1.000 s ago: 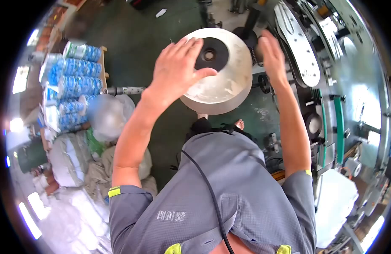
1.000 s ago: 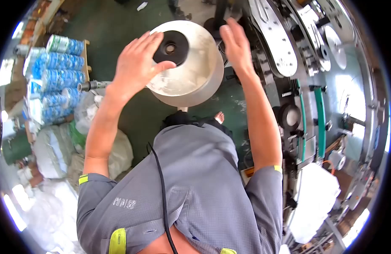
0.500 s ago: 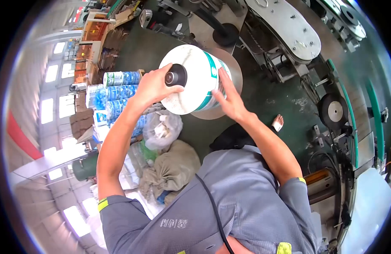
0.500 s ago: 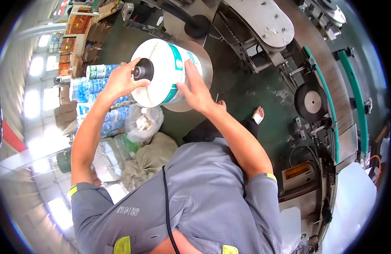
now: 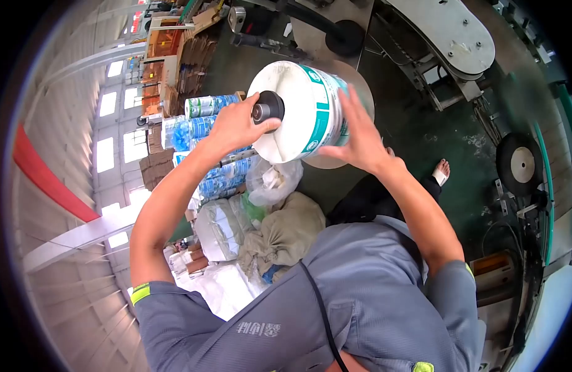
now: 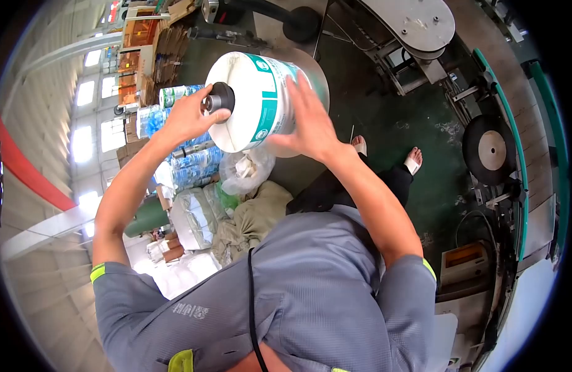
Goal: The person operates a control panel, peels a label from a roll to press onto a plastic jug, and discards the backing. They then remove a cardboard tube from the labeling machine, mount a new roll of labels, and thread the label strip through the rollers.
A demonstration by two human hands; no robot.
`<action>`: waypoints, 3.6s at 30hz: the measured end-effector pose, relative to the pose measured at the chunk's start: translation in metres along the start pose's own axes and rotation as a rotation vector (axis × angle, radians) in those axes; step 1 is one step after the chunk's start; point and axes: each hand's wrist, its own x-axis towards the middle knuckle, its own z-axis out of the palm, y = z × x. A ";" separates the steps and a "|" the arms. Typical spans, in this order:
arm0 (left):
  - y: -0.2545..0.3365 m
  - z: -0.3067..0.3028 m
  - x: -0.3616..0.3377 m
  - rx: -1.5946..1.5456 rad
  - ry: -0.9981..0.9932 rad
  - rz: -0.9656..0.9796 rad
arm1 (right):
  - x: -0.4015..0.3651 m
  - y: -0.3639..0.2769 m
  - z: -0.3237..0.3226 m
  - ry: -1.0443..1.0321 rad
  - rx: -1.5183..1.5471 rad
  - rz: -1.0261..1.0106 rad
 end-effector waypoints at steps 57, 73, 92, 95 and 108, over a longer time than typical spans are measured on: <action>-0.058 -0.002 -0.007 -0.033 0.127 0.518 | -0.015 -0.050 0.076 0.175 -0.062 0.133; -0.032 0.006 0.009 0.294 0.172 0.534 | -0.013 -0.046 0.066 0.222 -0.034 0.134; -0.042 0.015 0.017 0.238 0.264 0.587 | 0.020 -0.035 0.033 0.076 0.056 0.149; -0.049 0.019 0.015 0.200 0.308 0.641 | 0.022 -0.032 0.032 0.054 0.068 0.108; -0.087 0.077 0.002 -0.531 1.000 0.667 | 0.041 -0.123 0.022 0.083 -0.485 -0.274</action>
